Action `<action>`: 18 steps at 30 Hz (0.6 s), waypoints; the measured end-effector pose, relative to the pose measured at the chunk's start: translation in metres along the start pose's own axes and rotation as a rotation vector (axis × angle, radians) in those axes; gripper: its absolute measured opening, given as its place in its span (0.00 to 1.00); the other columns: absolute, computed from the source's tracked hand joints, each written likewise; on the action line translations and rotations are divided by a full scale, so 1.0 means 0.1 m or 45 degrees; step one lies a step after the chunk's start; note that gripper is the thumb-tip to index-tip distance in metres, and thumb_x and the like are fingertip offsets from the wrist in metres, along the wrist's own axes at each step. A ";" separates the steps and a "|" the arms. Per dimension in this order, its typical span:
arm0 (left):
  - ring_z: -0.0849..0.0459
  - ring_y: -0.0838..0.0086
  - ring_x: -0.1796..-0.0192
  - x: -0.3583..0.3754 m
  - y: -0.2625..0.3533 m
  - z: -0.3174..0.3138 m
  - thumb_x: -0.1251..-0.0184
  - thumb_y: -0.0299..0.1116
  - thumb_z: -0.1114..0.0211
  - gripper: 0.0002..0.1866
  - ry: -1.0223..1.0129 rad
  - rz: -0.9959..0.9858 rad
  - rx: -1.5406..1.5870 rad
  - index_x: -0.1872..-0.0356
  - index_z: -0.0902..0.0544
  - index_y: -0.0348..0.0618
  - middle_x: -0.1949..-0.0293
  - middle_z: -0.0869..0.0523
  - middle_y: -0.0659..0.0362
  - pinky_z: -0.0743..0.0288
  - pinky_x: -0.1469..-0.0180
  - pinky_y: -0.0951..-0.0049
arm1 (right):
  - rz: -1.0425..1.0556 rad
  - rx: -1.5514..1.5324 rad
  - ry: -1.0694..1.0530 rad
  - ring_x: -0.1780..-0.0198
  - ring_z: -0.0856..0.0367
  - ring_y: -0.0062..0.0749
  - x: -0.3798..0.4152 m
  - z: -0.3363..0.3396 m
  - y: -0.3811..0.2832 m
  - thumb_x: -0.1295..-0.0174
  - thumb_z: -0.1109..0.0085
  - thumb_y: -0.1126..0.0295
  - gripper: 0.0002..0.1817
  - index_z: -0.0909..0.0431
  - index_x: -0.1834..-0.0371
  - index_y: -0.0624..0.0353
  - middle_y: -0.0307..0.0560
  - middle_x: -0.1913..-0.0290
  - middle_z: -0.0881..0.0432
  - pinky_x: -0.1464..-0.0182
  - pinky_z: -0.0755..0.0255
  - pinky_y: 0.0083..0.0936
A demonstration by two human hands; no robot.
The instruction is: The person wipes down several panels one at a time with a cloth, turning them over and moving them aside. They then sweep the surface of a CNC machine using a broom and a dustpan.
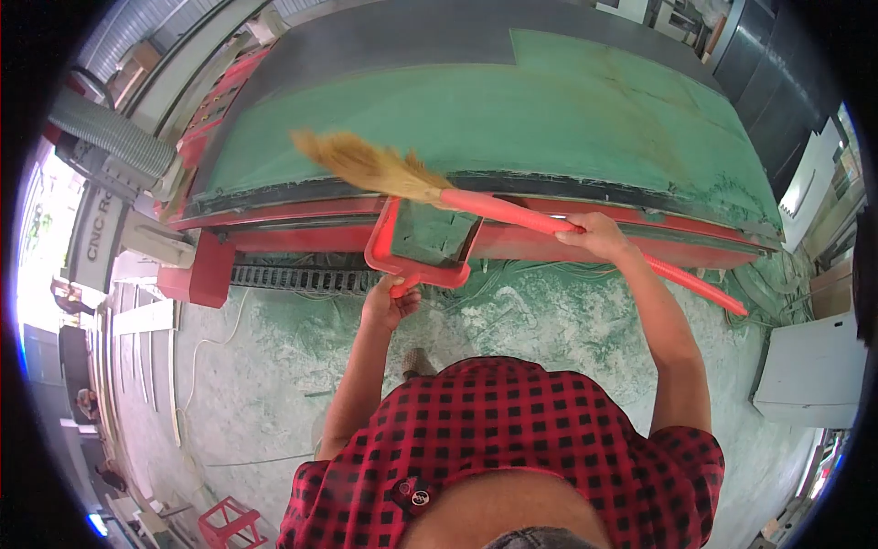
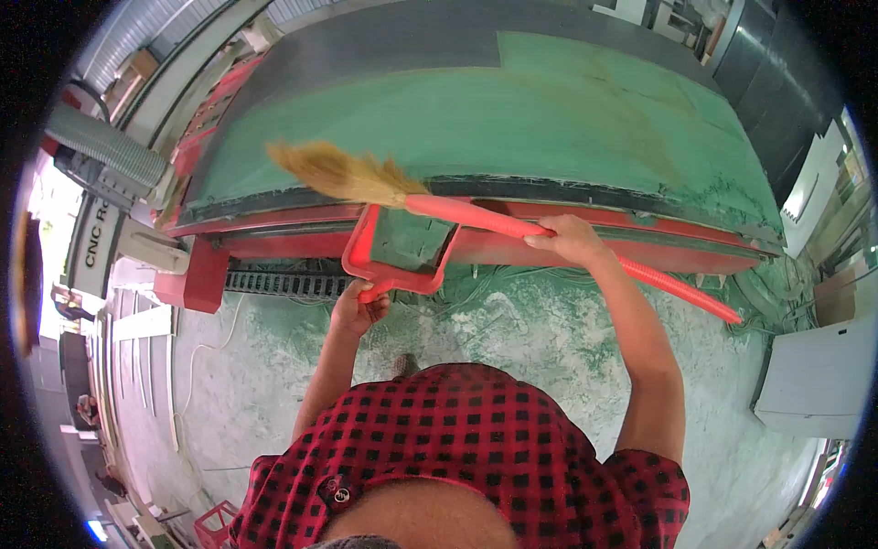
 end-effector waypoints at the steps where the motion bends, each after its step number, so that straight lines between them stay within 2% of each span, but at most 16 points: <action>1: 0.17 0.68 0.72 0.01 0.01 0.01 0.45 0.39 0.42 0.16 0.007 -0.006 0.006 0.61 0.21 0.37 0.72 0.17 0.57 0.21 0.67 0.67 | 0.010 0.001 -0.005 0.57 0.22 0.46 0.00 0.03 0.03 0.45 0.44 0.44 0.27 0.20 0.58 0.58 0.55 0.61 0.19 0.54 0.32 0.35; 4: 0.17 0.67 0.72 0.05 0.01 0.05 0.44 0.39 0.43 0.16 0.075 -0.019 -0.016 0.62 0.21 0.37 0.72 0.17 0.56 0.20 0.67 0.67 | -0.019 -0.155 -0.005 0.61 0.22 0.42 0.07 0.18 0.07 0.45 0.42 0.47 0.25 0.21 0.58 0.59 0.53 0.64 0.19 0.56 0.32 0.32; 6: 0.17 0.66 0.72 0.09 0.02 0.06 0.43 0.39 0.43 0.16 0.099 -0.035 0.009 0.62 0.21 0.36 0.72 0.18 0.54 0.20 0.67 0.66 | -0.127 -0.228 0.056 0.64 0.23 0.39 0.07 0.34 0.07 0.45 0.41 0.49 0.24 0.21 0.59 0.60 0.52 0.67 0.20 0.58 0.33 0.29; 8: 0.17 0.66 0.72 0.11 0.02 0.09 0.45 0.39 0.43 0.16 0.111 -0.043 0.022 0.62 0.21 0.36 0.72 0.17 0.54 0.21 0.67 0.66 | -0.096 -0.226 0.079 0.64 0.23 0.42 0.04 0.43 0.06 0.45 0.42 0.48 0.24 0.21 0.60 0.60 0.53 0.68 0.20 0.58 0.33 0.31; 10: 0.17 0.66 0.71 0.12 0.04 0.13 0.46 0.39 0.42 0.16 0.121 -0.054 0.034 0.63 0.21 0.36 0.72 0.17 0.53 0.21 0.67 0.66 | -0.120 0.002 0.085 0.62 0.22 0.46 -0.02 0.46 0.18 0.45 0.44 0.47 0.25 0.21 0.59 0.60 0.55 0.67 0.19 0.57 0.32 0.34; 14: 0.17 0.65 0.71 0.12 0.03 0.22 0.46 0.39 0.42 0.16 0.131 -0.038 0.056 0.62 0.22 0.37 0.72 0.17 0.54 0.21 0.68 0.65 | -0.081 0.213 0.025 0.58 0.22 0.51 -0.21 0.21 0.31 0.45 0.46 0.44 0.27 0.20 0.59 0.59 0.57 0.64 0.19 0.55 0.31 0.38; 16: 0.17 0.65 0.72 0.12 0.03 0.23 0.46 0.39 0.42 0.16 0.117 -0.037 0.056 0.62 0.22 0.37 0.72 0.17 0.54 0.21 0.68 0.65 | 0.084 0.170 0.043 0.55 0.22 0.53 -0.33 0.10 0.11 0.45 0.47 0.42 0.28 0.21 0.58 0.58 0.58 0.62 0.19 0.53 0.31 0.40; 18: 0.17 0.65 0.72 0.11 0.08 0.24 0.44 0.39 0.42 0.16 0.115 -0.083 0.069 0.62 0.22 0.36 0.73 0.18 0.54 0.20 0.68 0.64 | 0.097 0.222 0.028 0.55 0.22 0.53 -0.50 -0.03 -0.07 0.46 0.46 0.42 0.29 0.21 0.57 0.57 0.58 0.61 0.19 0.52 0.31 0.41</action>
Point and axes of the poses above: each hand's wrist, its own x-axis away from the middle knuckle, its own z-axis out of the back of the hand, y = z × x, the point moved 7 cm from there along -x, towards the middle knuckle
